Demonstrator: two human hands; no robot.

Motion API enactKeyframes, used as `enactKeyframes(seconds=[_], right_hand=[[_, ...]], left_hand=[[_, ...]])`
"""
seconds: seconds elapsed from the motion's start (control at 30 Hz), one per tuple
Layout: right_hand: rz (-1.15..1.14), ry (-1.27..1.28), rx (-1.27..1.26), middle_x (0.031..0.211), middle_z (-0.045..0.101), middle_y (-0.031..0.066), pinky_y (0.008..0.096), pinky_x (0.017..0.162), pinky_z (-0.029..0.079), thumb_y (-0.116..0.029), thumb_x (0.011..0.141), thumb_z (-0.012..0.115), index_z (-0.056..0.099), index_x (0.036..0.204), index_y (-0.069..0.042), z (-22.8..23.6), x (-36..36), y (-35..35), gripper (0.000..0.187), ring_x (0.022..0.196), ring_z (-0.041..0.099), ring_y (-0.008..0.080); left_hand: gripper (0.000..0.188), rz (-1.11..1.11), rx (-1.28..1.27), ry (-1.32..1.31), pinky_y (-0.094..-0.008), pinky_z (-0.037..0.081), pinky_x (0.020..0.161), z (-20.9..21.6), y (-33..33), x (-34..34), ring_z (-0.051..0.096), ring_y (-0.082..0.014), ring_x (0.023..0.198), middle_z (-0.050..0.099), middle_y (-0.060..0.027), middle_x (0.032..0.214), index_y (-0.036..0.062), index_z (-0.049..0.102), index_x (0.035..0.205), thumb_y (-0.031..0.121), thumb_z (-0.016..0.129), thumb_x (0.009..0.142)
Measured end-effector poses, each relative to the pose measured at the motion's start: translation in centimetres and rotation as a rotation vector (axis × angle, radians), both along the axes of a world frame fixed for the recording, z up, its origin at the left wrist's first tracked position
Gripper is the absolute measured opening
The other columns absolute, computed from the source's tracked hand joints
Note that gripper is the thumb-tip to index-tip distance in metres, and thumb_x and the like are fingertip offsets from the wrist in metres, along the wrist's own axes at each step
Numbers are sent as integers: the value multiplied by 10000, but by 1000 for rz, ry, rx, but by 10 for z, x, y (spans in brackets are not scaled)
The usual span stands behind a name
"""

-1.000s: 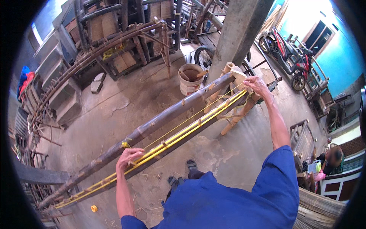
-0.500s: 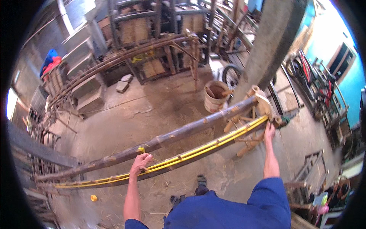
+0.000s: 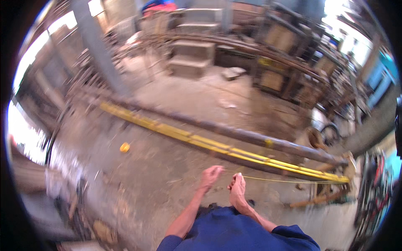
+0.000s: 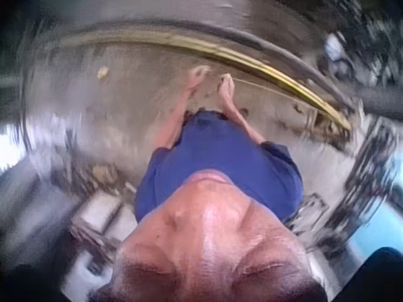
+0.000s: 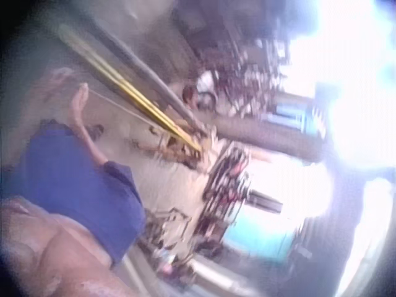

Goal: The person weaves yellow bamboo strips through a wooden loom frame, repeatedly pulling the strips through the structure. The person then uses a curved knife to cut the woven strips from the loom.

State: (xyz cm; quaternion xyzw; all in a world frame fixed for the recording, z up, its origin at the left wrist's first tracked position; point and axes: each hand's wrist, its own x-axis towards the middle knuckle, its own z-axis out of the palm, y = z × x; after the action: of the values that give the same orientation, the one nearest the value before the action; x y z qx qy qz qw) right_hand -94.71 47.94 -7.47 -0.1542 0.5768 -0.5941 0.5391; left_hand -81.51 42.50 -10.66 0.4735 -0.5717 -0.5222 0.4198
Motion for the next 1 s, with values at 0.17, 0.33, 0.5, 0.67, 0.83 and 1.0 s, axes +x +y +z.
enactKeyframes(seconds=[0.17,0.33,0.5,0.67,0.83,1.0], right_hand=[[312,-253,1,614,349,-40,284,492,403,-328,1013,405,497,883,-113,61,181,-18,268,516,362,94],[682,-328,172,633,374,-25,324,535,430,-341,1008,397,477,887,-112,74,285,-30,272,518,373,103],[948,-470,301,629,361,-20,337,523,404,-373,998,408,474,920,-108,54,364,-61,285,522,372,121],[1125,-318,239,639,366,-38,292,522,361,-367,1000,403,474,901,-100,50,451,-128,294,541,361,108],[1334,-247,7,693,390,-51,250,569,347,-322,1017,406,501,937,-88,64,526,-199,265,620,370,72],[1293,111,-253,667,426,-38,241,524,337,-319,1009,413,571,920,-42,71,594,-275,331,597,400,63]], left_hand=[[301,-61,103,105,-306,496,806,-11,19,91,623,-149,877,677,-96,928,4,650,1077,255,543,951],[297,26,126,188,-304,497,768,-3,19,181,622,-145,849,670,-84,896,2,654,1057,255,547,943],[294,176,112,207,-302,498,731,4,-3,273,620,-141,821,663,-73,864,1,658,1037,255,552,936],[291,329,52,133,-300,500,693,21,-60,385,619,-137,793,656,-62,831,-1,662,1017,255,556,928],[267,478,-78,-76,-303,500,697,10,-149,534,617,-140,799,662,-75,859,-10,653,994,225,550,923],[281,642,-243,-412,-329,458,575,0,-227,693,603,-146,648,640,-91,702,16,668,903,263,539,941]])
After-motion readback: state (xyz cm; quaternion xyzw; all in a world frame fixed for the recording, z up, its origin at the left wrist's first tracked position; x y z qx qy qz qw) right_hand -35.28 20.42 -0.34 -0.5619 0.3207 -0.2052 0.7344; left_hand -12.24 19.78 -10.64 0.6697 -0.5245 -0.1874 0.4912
